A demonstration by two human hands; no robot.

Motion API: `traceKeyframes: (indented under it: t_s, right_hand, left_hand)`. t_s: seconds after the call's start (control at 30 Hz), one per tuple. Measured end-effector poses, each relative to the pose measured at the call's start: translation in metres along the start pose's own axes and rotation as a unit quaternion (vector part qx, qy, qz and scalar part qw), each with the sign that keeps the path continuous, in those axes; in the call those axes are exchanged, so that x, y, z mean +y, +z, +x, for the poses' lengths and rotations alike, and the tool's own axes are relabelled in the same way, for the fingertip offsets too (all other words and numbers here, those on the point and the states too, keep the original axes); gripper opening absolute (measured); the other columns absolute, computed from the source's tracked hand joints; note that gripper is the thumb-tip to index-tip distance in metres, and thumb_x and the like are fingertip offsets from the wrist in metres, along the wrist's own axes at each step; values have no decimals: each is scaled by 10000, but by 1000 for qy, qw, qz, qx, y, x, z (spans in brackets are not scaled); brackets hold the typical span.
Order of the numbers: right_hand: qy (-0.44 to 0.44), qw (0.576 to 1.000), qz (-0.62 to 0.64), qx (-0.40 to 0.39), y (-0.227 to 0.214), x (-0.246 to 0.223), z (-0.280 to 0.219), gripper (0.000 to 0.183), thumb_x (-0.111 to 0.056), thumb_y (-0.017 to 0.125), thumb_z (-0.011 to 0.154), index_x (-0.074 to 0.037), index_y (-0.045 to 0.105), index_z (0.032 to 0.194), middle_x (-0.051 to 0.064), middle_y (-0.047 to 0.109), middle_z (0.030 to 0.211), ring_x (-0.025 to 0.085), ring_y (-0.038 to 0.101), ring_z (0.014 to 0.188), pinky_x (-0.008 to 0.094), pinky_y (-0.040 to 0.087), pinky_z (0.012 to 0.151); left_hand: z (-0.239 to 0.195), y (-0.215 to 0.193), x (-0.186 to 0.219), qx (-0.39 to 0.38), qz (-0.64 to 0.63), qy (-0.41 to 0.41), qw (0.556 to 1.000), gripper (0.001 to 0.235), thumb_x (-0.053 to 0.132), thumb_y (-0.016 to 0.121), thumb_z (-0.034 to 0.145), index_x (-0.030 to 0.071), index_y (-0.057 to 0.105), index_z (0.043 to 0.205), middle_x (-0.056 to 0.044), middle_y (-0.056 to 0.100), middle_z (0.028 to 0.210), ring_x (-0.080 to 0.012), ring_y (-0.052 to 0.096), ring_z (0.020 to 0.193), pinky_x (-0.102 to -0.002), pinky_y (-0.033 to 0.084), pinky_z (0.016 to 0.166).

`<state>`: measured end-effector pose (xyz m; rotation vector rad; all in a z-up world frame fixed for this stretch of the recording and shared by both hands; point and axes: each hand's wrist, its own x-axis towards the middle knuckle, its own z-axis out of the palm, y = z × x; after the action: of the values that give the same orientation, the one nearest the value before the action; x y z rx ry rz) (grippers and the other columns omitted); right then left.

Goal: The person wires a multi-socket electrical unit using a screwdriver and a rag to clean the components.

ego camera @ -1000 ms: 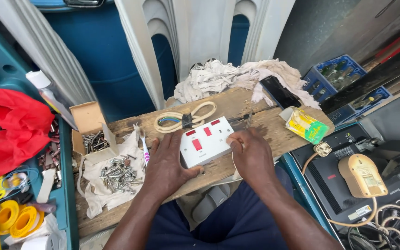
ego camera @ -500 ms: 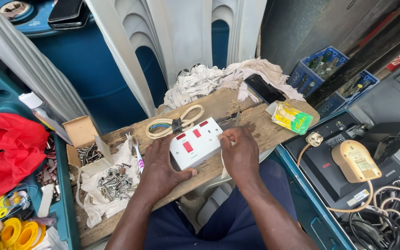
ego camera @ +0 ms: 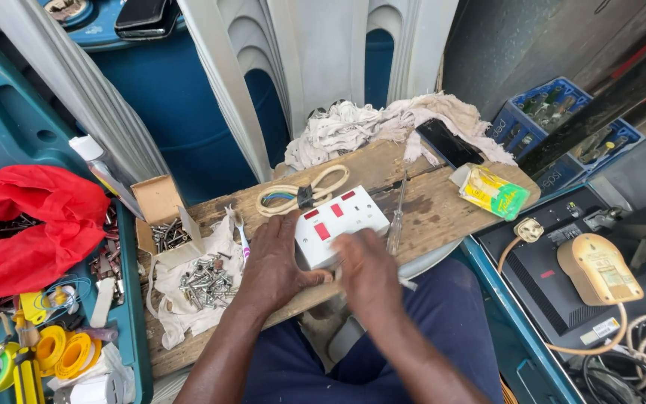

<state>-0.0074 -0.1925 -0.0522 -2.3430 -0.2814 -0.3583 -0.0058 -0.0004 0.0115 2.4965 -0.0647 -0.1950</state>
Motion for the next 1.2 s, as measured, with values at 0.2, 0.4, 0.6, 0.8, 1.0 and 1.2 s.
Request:
traceKeyframes:
  t_s: [0.2, 0.4, 0.6, 0.8, 1.0, 1.2]
  right_hand:
    - [-171, 983, 61, 23, -4, -20, -22, 215, -228, 617, 1079, -71, 735, 1166, 81, 700, 1096, 258, 720, 994, 389, 580, 866]
    - [-232, 970, 59, 43, 8, -4, -24, 164, -183, 641, 1067, -109, 728, 1184, 96, 723, 1092, 299, 730, 990, 414, 601, 866]
    - [-100, 984, -24, 146, -16, 19, -10, 123, -151, 677, 1042, -107, 730, 1145, 74, 678, 912, 357, 747, 883, 443, 627, 721]
    - [-149, 988, -10, 46, 5, -25, -16, 167, -191, 653, 1038, -104, 760, 1134, 108, 681, 902, 417, 732, 838, 465, 612, 630]
    - [-69, 993, -6, -95, -8, -35, 8, 205, -224, 685, 1009, -106, 722, 1172, 154, 672, 930, 482, 713, 856, 571, 613, 607]
    - [-90, 981, -84, -152, 24, -49, 47, 210, -193, 598, 1022, -99, 726, 885, 132, 633, 825, 479, 695, 753, 521, 567, 535]
  left_hand:
    - [16, 43, -49, 97, 31, 102, 990, 1250, 528, 993, 592, 95, 401, 1603, -144, 521, 1357, -379, 481, 1271, -503, 402, 1089]
    - [17, 28, -40, 34, 27, 76, 996, 1254, 381, 1045, 586, 94, 382, 1611, -146, 504, 1371, -390, 474, 1299, -513, 407, 1108]
    - [-1, -14, -2, -33, 5, 14, 999, 1109, 375, 992, 728, 60, 402, 1613, -169, 578, 1431, -341, 518, 1431, -471, 298, 1309]
    - [-2, -16, 0, -39, 9, 8, 999, 1131, 398, 1000, 723, 83, 383, 1617, -170, 557, 1462, -346, 509, 1442, -492, 286, 1330]
    - [-13, -25, -4, -47, -94, -33, 994, 1328, 353, 983, 742, 104, 121, 1720, -239, 447, 1612, -417, 345, 1576, -552, 262, 1336]
    - [-8, -14, -18, -32, -108, -12, 994, 1381, 341, 972, 727, 57, 54, 1720, -286, 501, 1572, -457, 383, 1544, -571, 273, 1319]
